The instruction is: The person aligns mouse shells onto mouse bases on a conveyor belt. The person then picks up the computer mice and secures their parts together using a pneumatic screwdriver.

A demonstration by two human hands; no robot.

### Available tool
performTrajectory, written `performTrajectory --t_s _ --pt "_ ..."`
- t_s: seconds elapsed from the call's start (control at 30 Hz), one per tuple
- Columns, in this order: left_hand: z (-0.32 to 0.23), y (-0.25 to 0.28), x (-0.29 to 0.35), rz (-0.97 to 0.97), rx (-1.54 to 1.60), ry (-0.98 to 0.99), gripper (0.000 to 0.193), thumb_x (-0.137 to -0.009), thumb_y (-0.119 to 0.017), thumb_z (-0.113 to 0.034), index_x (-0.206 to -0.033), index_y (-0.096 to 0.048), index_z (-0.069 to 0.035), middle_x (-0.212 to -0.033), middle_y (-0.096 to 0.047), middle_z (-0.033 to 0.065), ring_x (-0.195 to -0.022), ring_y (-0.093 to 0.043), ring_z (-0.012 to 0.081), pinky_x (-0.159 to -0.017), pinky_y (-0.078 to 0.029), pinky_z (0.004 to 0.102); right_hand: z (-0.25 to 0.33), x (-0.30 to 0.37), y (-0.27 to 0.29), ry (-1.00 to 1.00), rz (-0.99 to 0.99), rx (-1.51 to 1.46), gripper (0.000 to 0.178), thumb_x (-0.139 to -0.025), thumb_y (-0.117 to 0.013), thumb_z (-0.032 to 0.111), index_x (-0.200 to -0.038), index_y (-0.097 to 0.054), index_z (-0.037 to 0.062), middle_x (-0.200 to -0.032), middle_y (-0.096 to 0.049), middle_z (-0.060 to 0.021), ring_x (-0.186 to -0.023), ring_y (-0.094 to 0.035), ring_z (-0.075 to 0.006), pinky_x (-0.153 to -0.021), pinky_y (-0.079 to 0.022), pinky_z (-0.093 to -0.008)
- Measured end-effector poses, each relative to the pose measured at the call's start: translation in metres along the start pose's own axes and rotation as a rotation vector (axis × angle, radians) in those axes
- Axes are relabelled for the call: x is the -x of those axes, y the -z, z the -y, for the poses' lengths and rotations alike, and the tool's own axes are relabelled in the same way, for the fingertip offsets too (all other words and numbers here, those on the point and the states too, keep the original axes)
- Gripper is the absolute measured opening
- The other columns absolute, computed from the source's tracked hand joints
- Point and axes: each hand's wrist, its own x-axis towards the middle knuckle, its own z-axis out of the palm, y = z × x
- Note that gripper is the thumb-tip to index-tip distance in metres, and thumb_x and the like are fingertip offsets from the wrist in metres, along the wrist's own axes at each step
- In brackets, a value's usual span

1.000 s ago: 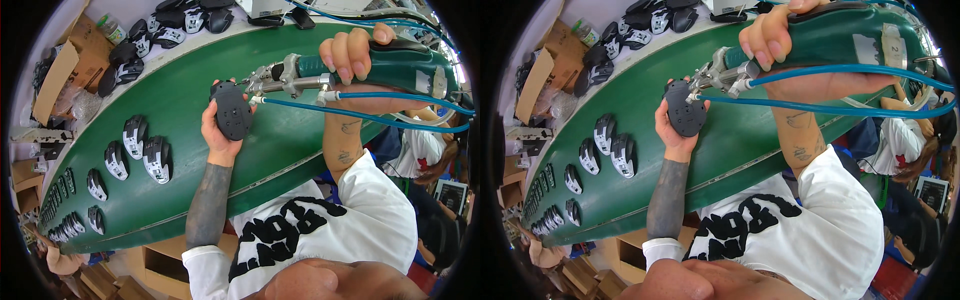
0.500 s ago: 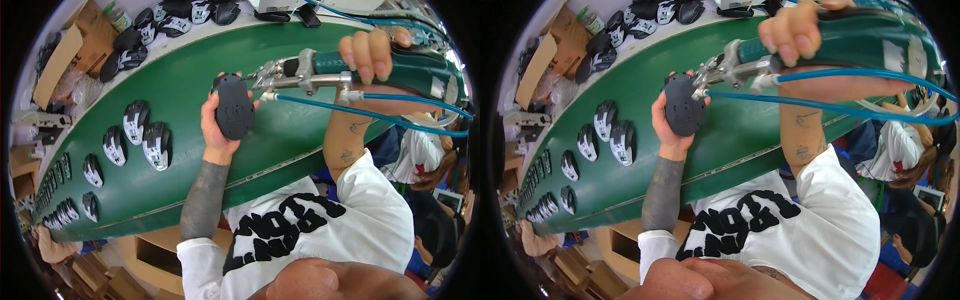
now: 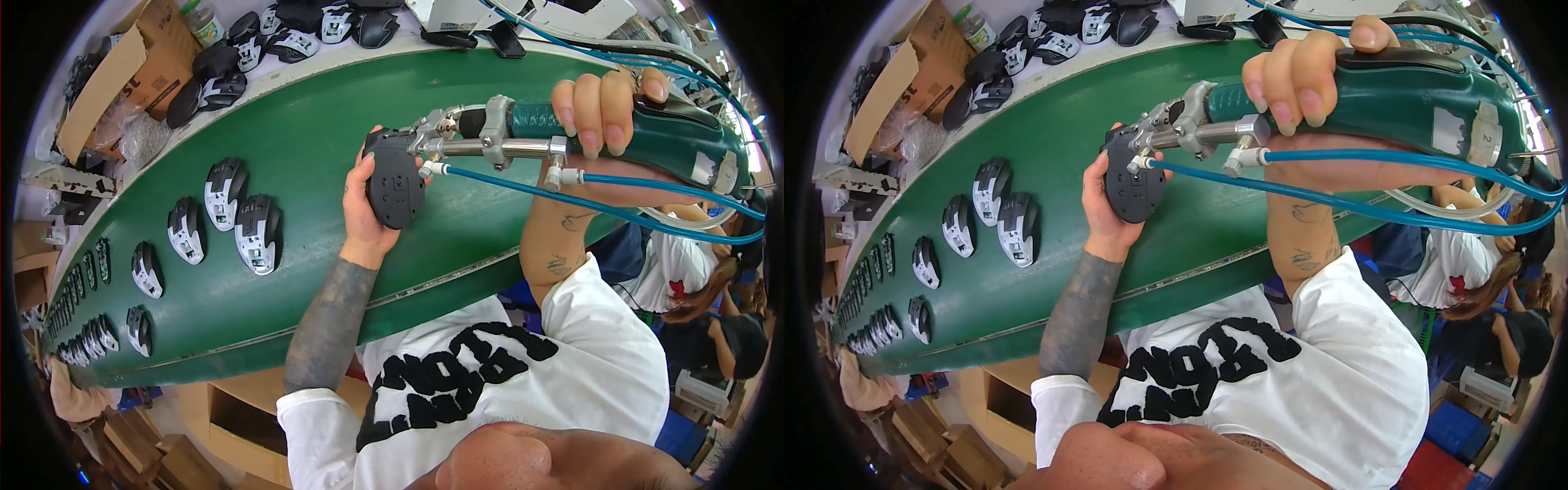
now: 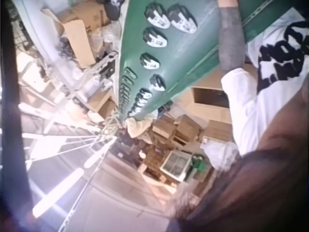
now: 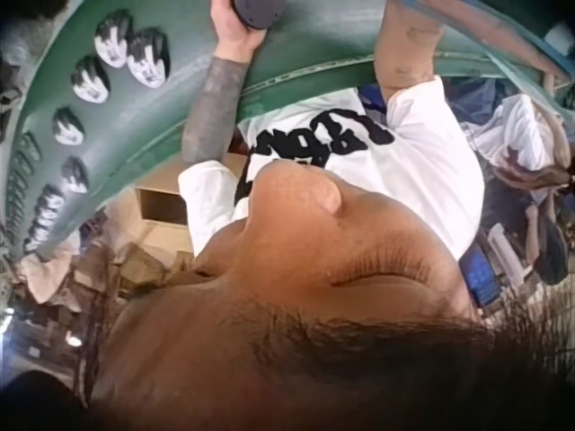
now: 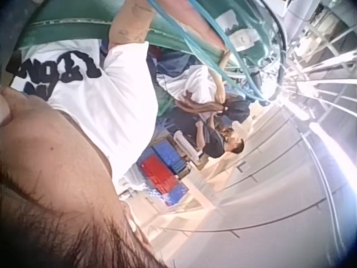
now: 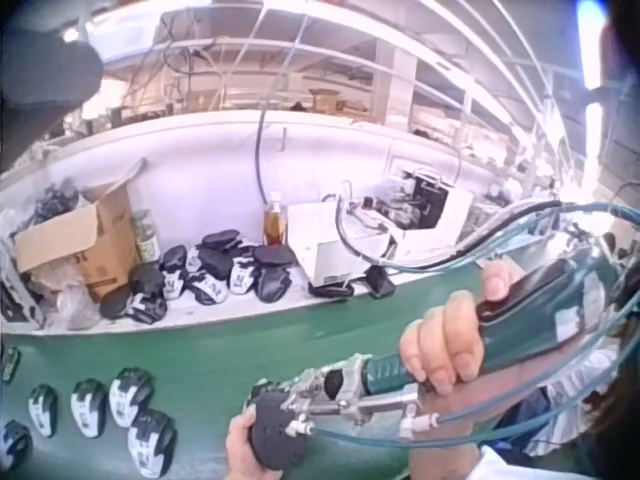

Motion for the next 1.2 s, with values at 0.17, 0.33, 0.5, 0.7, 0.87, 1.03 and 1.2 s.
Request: performTrajectory --t_s 0.17,0.33,0.5,0.7,0.87,1.03,1.2 --pt "0.000 0.001 0.002 -0.004 -0.062 -0.012 0.055 -0.092 -0.045 -0.033 -0.143 -0.032 -0.014 -0.122 -0.053 0.0115 -0.100 -0.060 0.0246 -0.081 -0.055 0.0421 -0.007 0.001 -0.006 0.012 -0.029 -0.040 0.089 -0.061 -0.072 0.073 -0.116 -0.047 0.0074 -0.078 -0.053 -0.0005 -0.069 -0.052 -0.0145 -0.071 -0.036 -0.0320" --pt "-0.009 0.001 0.001 -0.099 -0.290 -0.088 0.050 -0.089 -0.055 -0.028 -0.135 -0.045 -0.012 -0.123 -0.053 0.0118 -0.098 -0.060 0.0252 -0.080 -0.054 0.0397 -0.001 -0.005 -0.012 0.036 0.041 -0.065 0.090 -0.061 -0.073 0.072 -0.117 -0.045 0.0075 -0.077 -0.052 0.0013 -0.068 -0.051 -0.0132 -0.071 -0.036 -0.0311" --pt "-0.027 0.015 0.000 -0.178 -2.147 -0.771 0.053 -0.074 -0.072 -0.030 -0.120 -0.059 -0.009 -0.124 -0.053 0.0155 -0.112 -0.047 0.0371 -0.097 -0.039 0.0472 -0.165 -0.037 -0.198 -0.074 -0.093 -0.212 0.086 -0.065 -0.061 0.077 -0.111 -0.048 0.0059 -0.071 -0.052 -0.0014 -0.060 -0.051 -0.0140 -0.063 -0.038 -0.0305" --pt "-0.036 -0.013 0.016 0.119 -2.138 -0.974 0.027 -0.082 -0.065 -0.018 -0.106 -0.066 -0.006 -0.114 -0.063 0.0092 -0.109 -0.056 0.0272 -0.099 -0.037 0.0431 -0.067 -0.035 -0.084 -0.022 -0.367 -0.088 0.086 -0.070 -0.043 0.083 -0.103 -0.052 0.0036 -0.062 -0.053 -0.0055 -0.049 -0.051 -0.0151 -0.050 -0.041 -0.0295" --pt "-0.024 -0.006 0.010 0.141 -2.080 -1.139 0.021 -0.085 -0.069 -0.019 -0.089 -0.068 0.001 -0.089 -0.064 0.0119 -0.086 -0.054 0.0312 -0.080 -0.041 0.0408 -0.008 -0.015 -0.055 -0.041 -0.627 -0.125 0.105 -0.072 -0.007 0.090 -0.096 -0.053 -0.0018 -0.055 -0.053 -0.0117 -0.035 -0.050 -0.0183 -0.033 -0.041 -0.0273" --pt "-0.020 -0.013 0.012 0.231 -1.997 -1.154 0.022 -0.077 -0.076 -0.013 -0.080 -0.060 0.003 -0.085 -0.061 0.0147 -0.081 -0.055 0.0352 -0.077 -0.042 0.0468 0.002 -0.014 -0.053 0.052 -0.449 -0.092 0.083 -0.086 -0.018 0.077 -0.082 -0.053 0.0026 -0.053 -0.053 -0.0095 -0.036 -0.049 -0.0167 -0.035 -0.041 -0.0274" --pt "-0.030 -0.004 0.017 0.212 -2.153 -1.035 0.023 -0.077 -0.078 -0.015 -0.080 -0.062 0.003 -0.079 -0.063 0.0145 -0.081 -0.055 0.0369 -0.074 -0.045 0.0442 -0.013 -0.011 -0.050 -0.049 -0.474 -0.086 0.082 -0.086 -0.019 0.077 -0.086 -0.053 0.0025 -0.058 -0.056 -0.0099 -0.037 -0.050 -0.0152 -0.035 -0.041 -0.0257"
